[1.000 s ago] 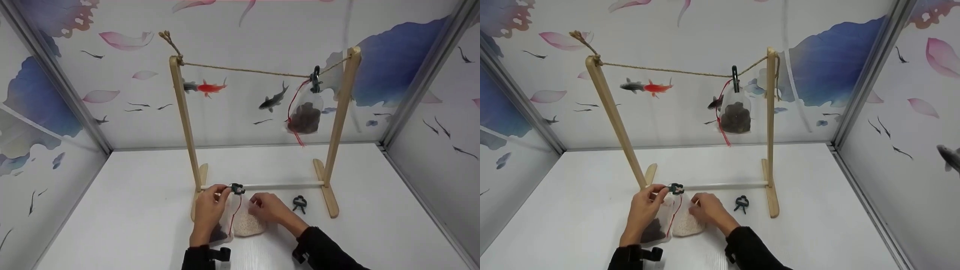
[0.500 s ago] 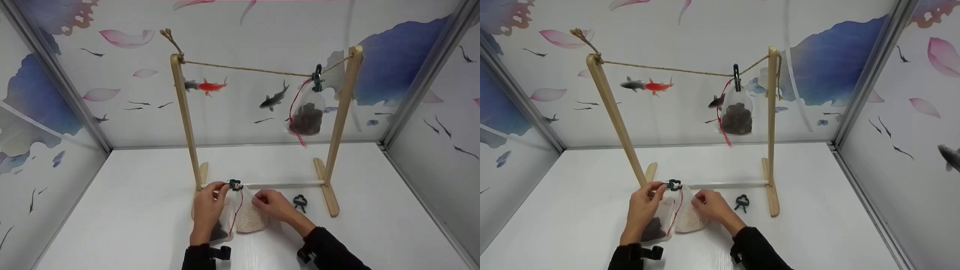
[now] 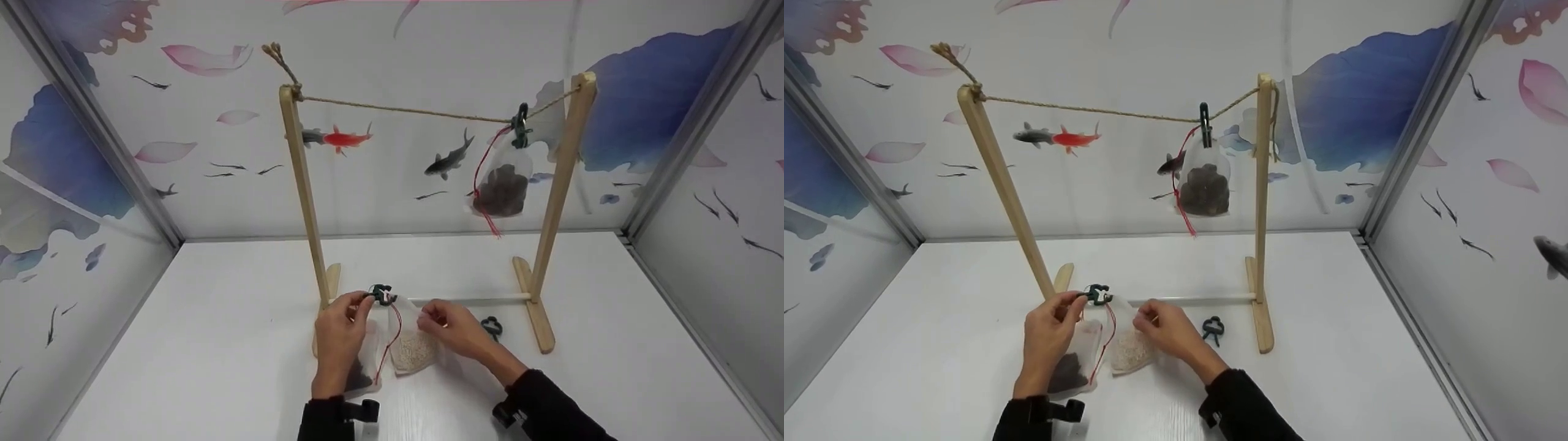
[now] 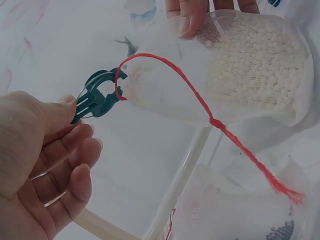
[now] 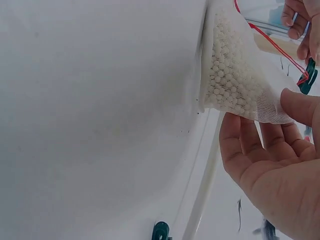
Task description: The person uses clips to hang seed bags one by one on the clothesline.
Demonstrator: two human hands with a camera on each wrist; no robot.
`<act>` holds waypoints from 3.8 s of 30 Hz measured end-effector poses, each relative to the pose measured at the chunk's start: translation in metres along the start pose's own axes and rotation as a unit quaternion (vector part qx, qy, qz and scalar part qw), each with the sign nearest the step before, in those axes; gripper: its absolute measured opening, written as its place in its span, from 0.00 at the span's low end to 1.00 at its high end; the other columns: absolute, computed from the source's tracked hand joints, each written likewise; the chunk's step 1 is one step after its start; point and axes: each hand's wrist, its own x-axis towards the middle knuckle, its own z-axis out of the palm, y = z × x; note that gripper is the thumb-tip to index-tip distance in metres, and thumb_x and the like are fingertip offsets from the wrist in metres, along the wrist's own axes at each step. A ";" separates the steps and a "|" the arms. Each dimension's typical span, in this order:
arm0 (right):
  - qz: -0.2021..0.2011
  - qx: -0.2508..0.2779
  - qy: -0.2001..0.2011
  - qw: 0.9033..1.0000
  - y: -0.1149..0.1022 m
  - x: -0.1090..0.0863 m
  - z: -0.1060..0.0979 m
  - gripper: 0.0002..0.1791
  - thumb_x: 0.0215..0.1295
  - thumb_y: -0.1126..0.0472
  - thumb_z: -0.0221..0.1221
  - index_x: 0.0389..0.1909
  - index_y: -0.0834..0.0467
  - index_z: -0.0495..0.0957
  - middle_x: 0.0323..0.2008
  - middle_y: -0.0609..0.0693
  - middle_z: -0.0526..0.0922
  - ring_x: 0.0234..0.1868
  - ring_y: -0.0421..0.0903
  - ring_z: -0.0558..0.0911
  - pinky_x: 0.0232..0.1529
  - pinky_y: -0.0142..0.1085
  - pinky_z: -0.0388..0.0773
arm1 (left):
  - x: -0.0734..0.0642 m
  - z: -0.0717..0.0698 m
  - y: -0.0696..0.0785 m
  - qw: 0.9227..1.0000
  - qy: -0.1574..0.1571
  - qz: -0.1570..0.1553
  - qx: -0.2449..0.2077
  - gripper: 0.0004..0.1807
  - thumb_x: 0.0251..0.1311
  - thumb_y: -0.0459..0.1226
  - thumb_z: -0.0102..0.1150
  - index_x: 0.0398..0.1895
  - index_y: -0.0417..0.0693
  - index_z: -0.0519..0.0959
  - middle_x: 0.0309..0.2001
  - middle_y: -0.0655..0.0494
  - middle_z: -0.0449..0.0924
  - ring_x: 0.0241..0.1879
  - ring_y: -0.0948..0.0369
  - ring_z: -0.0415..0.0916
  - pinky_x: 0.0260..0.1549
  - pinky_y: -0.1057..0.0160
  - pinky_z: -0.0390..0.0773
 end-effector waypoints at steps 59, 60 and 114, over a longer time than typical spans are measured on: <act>-0.146 0.000 0.238 0.960 -0.170 0.026 -0.161 0.11 0.73 0.61 0.61 0.47 0.65 0.81 0.36 0.54 0.86 0.31 0.44 0.85 0.31 0.31 0.82 | 0.144 -0.083 0.174 0.921 -0.019 0.369 0.121 0.11 0.70 0.40 0.63 0.41 0.40 0.86 0.34 0.52 0.85 0.25 0.60 0.81 0.23 0.65 0.78; -0.143 0.006 0.241 0.960 -0.171 0.029 -0.162 0.12 0.73 0.60 0.61 0.47 0.65 0.80 0.36 0.55 0.86 0.31 0.44 0.86 0.30 0.31 0.82 | 0.148 -0.082 0.178 0.918 -0.019 0.377 0.122 0.11 0.70 0.40 0.63 0.41 0.40 0.85 0.34 0.52 0.85 0.25 0.59 0.81 0.23 0.65 0.78; -0.151 -0.040 0.267 0.951 -0.192 0.050 -0.167 0.10 0.74 0.62 0.60 0.50 0.63 0.80 0.42 0.53 0.83 0.38 0.48 0.87 0.45 0.43 0.84 | 0.201 -0.084 0.234 0.815 -0.021 0.506 0.280 0.15 0.78 0.42 0.50 0.39 0.41 0.81 0.33 0.52 0.81 0.26 0.51 0.79 0.24 0.56 0.80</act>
